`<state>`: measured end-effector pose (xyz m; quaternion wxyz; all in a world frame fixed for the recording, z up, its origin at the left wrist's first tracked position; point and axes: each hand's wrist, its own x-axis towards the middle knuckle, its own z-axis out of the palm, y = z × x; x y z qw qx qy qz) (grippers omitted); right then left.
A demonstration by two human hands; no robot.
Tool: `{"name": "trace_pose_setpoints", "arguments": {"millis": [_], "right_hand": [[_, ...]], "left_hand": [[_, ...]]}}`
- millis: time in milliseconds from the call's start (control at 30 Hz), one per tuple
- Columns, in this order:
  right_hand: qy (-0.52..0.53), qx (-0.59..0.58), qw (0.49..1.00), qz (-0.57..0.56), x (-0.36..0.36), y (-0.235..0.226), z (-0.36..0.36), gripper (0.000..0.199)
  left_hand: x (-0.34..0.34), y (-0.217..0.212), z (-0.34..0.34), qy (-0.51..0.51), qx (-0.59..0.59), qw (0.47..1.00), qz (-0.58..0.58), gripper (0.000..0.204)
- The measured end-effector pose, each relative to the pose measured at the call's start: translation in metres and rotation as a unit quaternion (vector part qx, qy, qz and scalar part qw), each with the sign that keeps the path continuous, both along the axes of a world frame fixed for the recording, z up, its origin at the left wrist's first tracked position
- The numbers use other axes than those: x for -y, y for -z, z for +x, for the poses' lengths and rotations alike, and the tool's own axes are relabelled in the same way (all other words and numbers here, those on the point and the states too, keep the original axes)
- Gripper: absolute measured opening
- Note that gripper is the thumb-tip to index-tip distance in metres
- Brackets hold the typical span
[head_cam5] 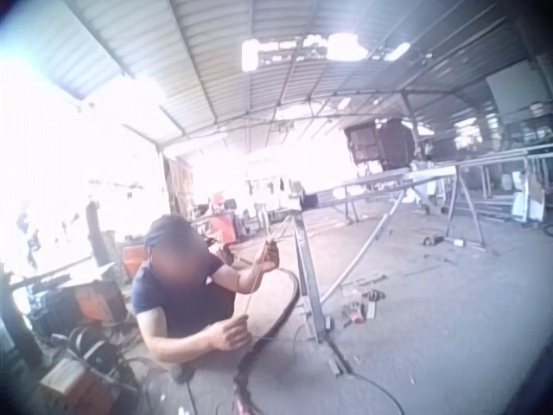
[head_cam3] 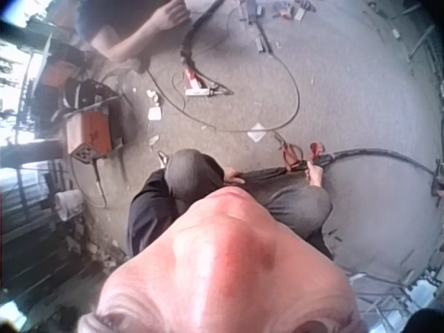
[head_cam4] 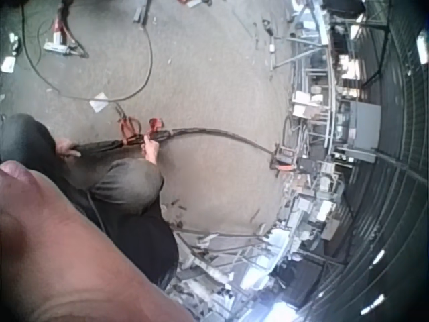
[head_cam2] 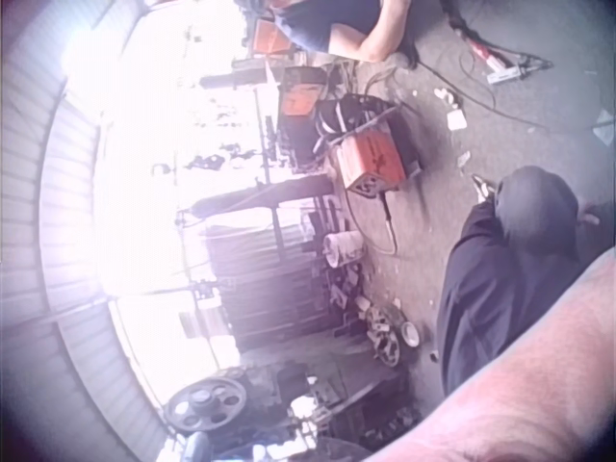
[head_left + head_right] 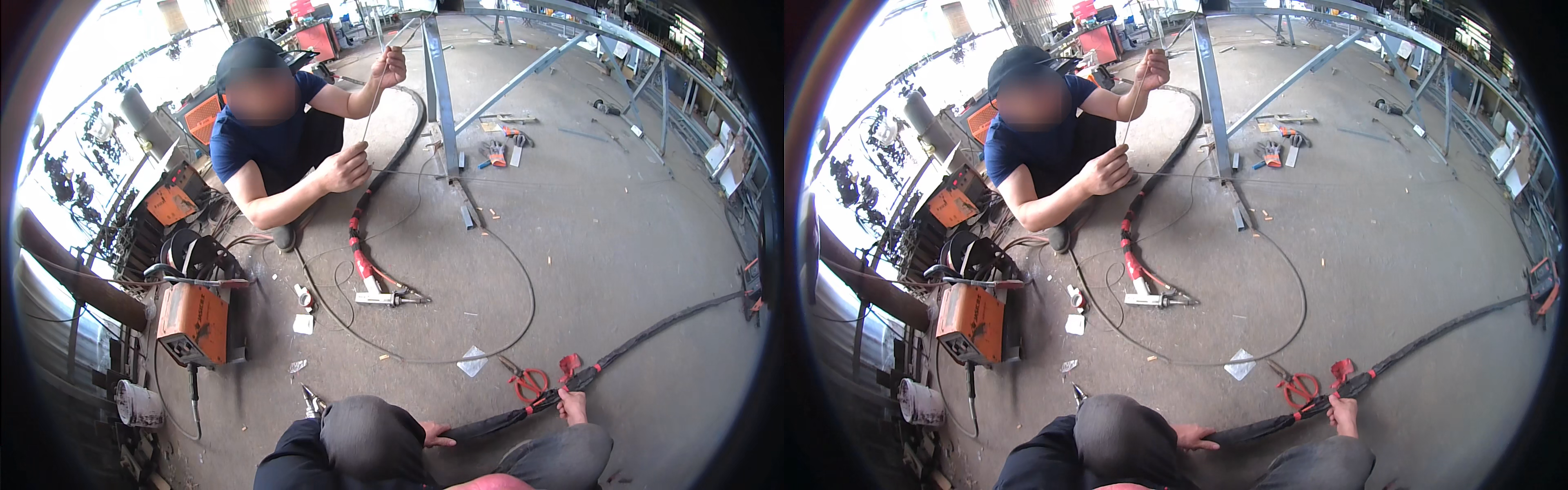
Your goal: The person sits on the floor and wraps a thick black cable with red tape. They use a marker to label the cable and handle a welding torch and scissors during the process.
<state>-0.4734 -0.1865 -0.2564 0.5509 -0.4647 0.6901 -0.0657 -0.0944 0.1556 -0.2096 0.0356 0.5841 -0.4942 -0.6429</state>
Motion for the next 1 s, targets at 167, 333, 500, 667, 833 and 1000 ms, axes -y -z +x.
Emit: {"name": "trace_pose_setpoints", "arguments": {"millis": [167, 333, 500, 667, 833, 1000], "right_hand": [[-0.107, -0.111, 0.980, -0.124, 0.001, -0.015, 0.012, 0.042], [-0.169, -0.054, 0.958, -0.225, -0.001, -0.062, 0.039, 0.031], [-0.177, 0.089, 0.959, -0.203, -0.006, -0.107, 0.082, 0.018], [-0.196, 0.152, 0.954, -0.168, -0.018, -0.148, 0.113, 0.017], [-0.323, 0.187, 0.912, -0.168, -0.018, -0.212, 0.146, 0.017], [-0.579, 0.149, 0.777, -0.197, -0.013, -0.320, 0.198, 0.024]], "left_hand": [[0.000, -0.001, 0.002, -0.004, -0.003, 1.000, -0.014, 0.078], [-0.006, 0.010, 0.001, -0.014, 0.022, 0.997, -0.066, 0.072], [0.002, 0.030, 0.006, -0.054, 0.020, 0.979, -0.195, 0.050], [0.022, 0.029, 0.030, -0.116, 0.029, 0.949, -0.290, 0.028], [0.044, -0.012, 0.065, -0.162, 0.033, 0.955, -0.244, 0.027], [0.102, -0.108, 0.112, -0.139, 0.009, 0.950, -0.278, 0.036]]}}
